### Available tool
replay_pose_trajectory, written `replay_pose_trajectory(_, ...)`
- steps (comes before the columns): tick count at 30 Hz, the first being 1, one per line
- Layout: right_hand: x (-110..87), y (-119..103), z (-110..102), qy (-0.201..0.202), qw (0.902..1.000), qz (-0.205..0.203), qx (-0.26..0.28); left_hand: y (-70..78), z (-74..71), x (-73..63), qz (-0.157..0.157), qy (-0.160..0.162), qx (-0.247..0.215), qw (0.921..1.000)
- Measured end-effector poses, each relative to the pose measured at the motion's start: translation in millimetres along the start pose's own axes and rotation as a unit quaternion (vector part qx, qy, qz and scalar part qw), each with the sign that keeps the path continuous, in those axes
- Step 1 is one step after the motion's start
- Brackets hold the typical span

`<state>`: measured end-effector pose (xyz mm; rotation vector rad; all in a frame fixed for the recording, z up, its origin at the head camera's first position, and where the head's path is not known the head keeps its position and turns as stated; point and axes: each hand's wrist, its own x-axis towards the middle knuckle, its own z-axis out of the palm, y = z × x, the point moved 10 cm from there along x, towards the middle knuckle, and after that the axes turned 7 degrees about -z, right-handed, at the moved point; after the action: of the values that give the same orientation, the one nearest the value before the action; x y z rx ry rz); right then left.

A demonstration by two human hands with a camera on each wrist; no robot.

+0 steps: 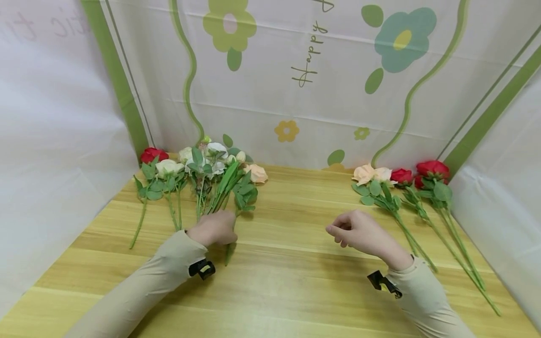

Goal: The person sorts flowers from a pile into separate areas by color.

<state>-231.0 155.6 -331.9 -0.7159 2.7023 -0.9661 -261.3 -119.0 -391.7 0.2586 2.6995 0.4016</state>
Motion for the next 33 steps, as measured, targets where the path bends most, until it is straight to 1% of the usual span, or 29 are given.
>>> replay_pose_trajectory(3, -0.2, -0.7, -0.3, -0.002, 1.0000, 0.000, 0.002, 0.1, 2.4, -1.0, -0.005, -0.010, -0.001, 0.9999)
replay_pose_trajectory(7, -0.4, -2.5, -0.9, -0.001, 1.0000, 0.000, 0.004, -1.7, 3.9, -0.4, -0.014, -0.015, -0.001, 0.9998)
replay_pose_trajectory(9, -0.2, -3.3, -0.4, -0.001, 1.0000, -0.003, 0.007, -2.1, 3.7, 0.0, -0.016, -0.014, -0.003, 0.9998)
replay_pose_trajectory(12, 0.1, -5.2, 0.3, -0.001, 0.9999, -0.009, 0.013, -1.1, 1.9, 0.3, -0.010, -0.008, -0.010, 0.9999)
replay_pose_trajectory(17, 0.1, -4.9, 2.1, -0.002, 0.9997, -0.012, 0.021, 3.8, -3.3, 0.7, 0.015, 0.012, -0.021, 0.9996)
replay_pose_trajectory(23, 0.2, -3.8, 5.8, -0.006, 0.9995, -0.011, 0.027, 12.1, -11.1, -1.2, 0.044, 0.049, -0.042, 0.9970)
replay_pose_trajectory(28, 0.4, -4.5, 10.0, -0.011, 0.9994, -0.008, 0.032, 22.5, -17.1, -5.4, 0.070, 0.075, -0.067, 0.9925)
replay_pose_trajectory(33, 1.3, -6.3, 15.2, -0.019, 0.9990, -0.007, 0.041, 34.8, -24.5, -13.9, 0.106, 0.097, -0.100, 0.9846)
